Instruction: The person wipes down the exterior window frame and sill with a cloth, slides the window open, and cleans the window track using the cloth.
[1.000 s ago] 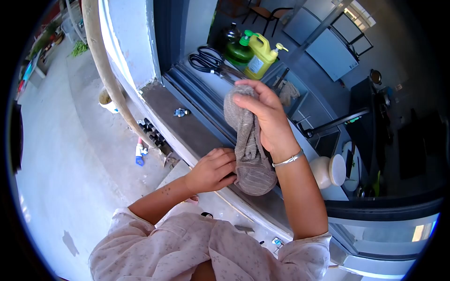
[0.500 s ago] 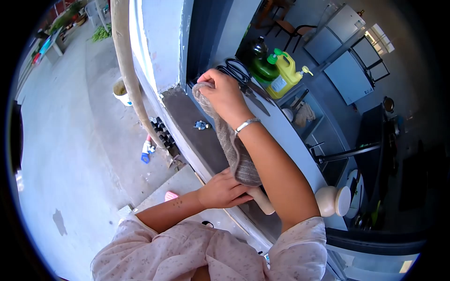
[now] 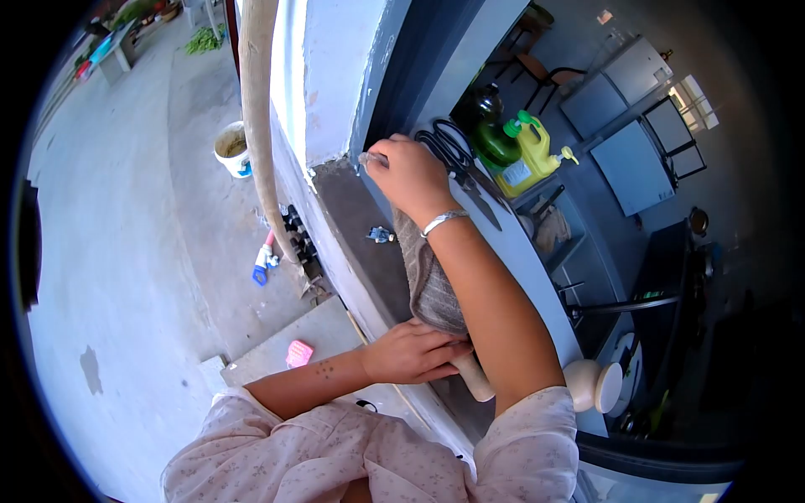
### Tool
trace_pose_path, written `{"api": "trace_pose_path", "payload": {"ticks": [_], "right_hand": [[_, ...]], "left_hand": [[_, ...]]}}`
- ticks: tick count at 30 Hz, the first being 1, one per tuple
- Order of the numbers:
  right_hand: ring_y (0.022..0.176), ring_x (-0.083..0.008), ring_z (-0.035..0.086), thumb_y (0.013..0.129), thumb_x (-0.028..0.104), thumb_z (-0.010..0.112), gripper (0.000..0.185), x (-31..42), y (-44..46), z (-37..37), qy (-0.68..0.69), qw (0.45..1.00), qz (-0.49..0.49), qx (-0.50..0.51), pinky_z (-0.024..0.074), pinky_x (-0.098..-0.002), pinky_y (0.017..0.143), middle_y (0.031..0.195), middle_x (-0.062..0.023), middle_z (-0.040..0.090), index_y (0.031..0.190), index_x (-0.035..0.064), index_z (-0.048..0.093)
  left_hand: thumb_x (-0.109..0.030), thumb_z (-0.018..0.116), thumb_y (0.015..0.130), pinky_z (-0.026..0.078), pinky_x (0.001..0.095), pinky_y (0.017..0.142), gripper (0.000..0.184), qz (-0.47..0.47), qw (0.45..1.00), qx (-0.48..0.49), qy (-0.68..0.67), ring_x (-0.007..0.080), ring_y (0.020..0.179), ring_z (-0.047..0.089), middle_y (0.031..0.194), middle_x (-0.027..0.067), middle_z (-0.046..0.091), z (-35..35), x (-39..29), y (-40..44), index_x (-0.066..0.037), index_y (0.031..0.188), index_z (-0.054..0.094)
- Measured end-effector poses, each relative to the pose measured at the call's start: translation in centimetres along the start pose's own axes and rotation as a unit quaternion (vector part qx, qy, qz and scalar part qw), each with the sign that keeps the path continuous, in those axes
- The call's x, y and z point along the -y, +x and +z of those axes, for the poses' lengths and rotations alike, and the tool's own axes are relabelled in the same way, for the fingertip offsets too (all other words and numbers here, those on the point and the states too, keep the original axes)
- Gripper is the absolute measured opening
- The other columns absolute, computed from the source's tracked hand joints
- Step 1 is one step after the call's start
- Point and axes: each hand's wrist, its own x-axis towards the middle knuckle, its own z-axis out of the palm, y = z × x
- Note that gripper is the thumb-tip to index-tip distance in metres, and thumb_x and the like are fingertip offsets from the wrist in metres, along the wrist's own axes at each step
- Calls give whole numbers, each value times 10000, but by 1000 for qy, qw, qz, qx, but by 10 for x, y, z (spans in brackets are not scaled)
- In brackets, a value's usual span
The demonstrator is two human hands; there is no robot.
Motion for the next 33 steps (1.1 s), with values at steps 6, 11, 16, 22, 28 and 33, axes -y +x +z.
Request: {"api": "trace_pose_path", "payload": {"ticks": [6,11,16,22,28,33], "right_hand": [[922,-329,685,895,335,677,279,-4,4,5,3,1000,0,6,540,-417,765,975,-110,707,976,80,756],[862,-351,692,872,265,714,203,-5,9,15,63,993,58,-82,541,-425,749,934,-138,715,915,66,721],[873,-348,692,858,226,718,151,6,14,19,10,996,32,-87,548,-425,746,939,-111,719,909,83,715],[988,-338,675,908,214,614,226,2,2,-4,-57,998,-26,27,551,-433,825,1088,-111,692,1081,134,736],[1068,-351,649,906,162,581,349,0,-4,-14,-53,995,-32,83,536,-447,908,1190,-139,657,1229,157,714],[993,-368,649,894,70,602,284,2,8,-13,-118,987,-86,68,534,-430,883,1099,-167,646,1146,87,732]], "left_hand": [[-311,721,895,510,325,824,408,-3,1000,9,-2,196,969,663,1182,34,665,1,0,-1,-123,1252,666],[-307,716,896,508,322,825,402,4,1000,2,-1,194,967,663,1201,38,656,1,1,0,-109,1242,666],[-283,715,889,513,347,864,384,6,1000,10,-16,216,996,648,1234,63,629,-3,1,2,-87,1216,661],[-273,733,873,516,360,883,385,9,1000,0,-28,231,1017,638,1189,65,618,-4,0,4,-89,1203,657],[-266,740,865,512,357,886,384,8,999,-6,-35,231,1018,634,1173,70,620,-2,0,4,-87,1195,659],[-264,748,850,497,367,910,386,16,999,-7,-30,257,1045,621,1159,80,620,-4,1,7,-84,1180,662]]}}
